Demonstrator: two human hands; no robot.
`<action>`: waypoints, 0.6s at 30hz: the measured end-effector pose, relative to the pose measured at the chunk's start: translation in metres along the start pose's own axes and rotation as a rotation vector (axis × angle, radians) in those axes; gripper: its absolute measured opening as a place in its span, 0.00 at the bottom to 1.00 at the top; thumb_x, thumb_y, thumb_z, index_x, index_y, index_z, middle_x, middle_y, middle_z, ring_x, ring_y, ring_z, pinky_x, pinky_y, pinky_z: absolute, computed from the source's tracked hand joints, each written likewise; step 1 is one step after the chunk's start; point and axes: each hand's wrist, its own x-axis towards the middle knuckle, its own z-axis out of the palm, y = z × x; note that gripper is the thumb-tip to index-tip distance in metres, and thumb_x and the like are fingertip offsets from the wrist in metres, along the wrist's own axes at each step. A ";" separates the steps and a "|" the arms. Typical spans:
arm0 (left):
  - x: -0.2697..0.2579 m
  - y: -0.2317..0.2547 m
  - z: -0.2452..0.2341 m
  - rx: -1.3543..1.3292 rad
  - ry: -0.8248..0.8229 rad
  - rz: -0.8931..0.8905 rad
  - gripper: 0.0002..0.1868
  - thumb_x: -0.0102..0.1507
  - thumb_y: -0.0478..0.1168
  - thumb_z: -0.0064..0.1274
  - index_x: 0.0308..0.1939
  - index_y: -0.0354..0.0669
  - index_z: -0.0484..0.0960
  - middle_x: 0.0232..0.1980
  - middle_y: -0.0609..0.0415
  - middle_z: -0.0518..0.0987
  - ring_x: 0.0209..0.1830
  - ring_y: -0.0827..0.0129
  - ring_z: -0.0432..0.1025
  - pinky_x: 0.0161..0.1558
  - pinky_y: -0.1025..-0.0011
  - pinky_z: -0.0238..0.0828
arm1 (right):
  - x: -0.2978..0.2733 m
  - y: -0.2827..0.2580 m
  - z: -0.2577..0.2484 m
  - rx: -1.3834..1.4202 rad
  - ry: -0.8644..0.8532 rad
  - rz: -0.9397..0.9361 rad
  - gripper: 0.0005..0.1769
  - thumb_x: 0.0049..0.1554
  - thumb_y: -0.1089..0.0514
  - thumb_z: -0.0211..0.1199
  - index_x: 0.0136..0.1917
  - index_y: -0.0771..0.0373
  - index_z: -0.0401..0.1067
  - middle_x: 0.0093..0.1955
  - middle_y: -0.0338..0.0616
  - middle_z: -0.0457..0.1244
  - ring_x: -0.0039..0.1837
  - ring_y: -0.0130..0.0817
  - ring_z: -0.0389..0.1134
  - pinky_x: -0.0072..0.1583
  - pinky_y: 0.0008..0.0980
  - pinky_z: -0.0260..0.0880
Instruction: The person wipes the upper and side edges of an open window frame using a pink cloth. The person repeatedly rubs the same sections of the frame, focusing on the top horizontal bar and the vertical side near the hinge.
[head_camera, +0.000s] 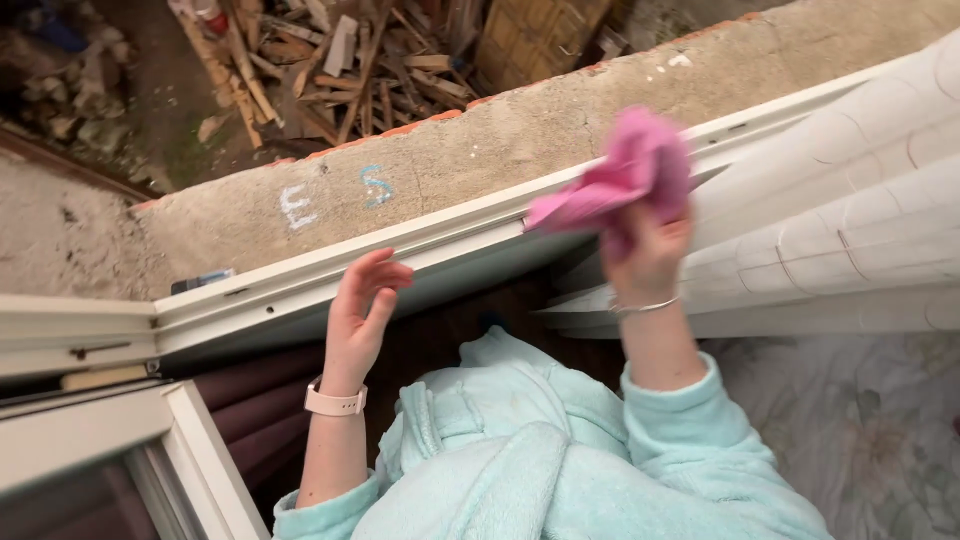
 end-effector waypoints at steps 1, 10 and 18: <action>0.002 -0.003 -0.002 -0.004 -0.006 0.005 0.26 0.70 0.46 0.47 0.70 0.39 0.68 0.53 0.47 0.81 0.55 0.60 0.76 0.63 0.58 0.67 | 0.005 0.000 -0.010 -0.003 0.001 -0.008 0.26 0.60 0.76 0.60 0.67 0.54 0.73 0.54 0.50 0.71 0.51 0.39 0.75 0.56 0.39 0.79; -0.009 -0.006 -0.042 0.084 0.347 0.082 0.11 0.70 0.31 0.46 0.50 0.33 0.84 0.10 0.57 0.68 0.20 0.63 0.78 0.46 0.71 0.75 | -0.025 0.038 0.114 -0.224 -0.719 0.315 0.32 0.55 0.81 0.43 0.69 0.69 0.68 0.45 0.63 0.70 0.49 0.52 0.77 0.55 0.52 0.82; -0.064 0.010 -0.085 0.243 0.592 -0.086 0.13 0.66 0.29 0.47 0.43 0.44 0.88 0.10 0.58 0.74 0.07 0.78 0.60 0.22 0.81 0.68 | -0.093 0.201 0.116 -1.089 -1.494 -0.693 0.14 0.60 0.65 0.56 0.59 0.59 0.72 0.53 0.45 0.66 0.53 0.40 0.70 0.54 0.37 0.73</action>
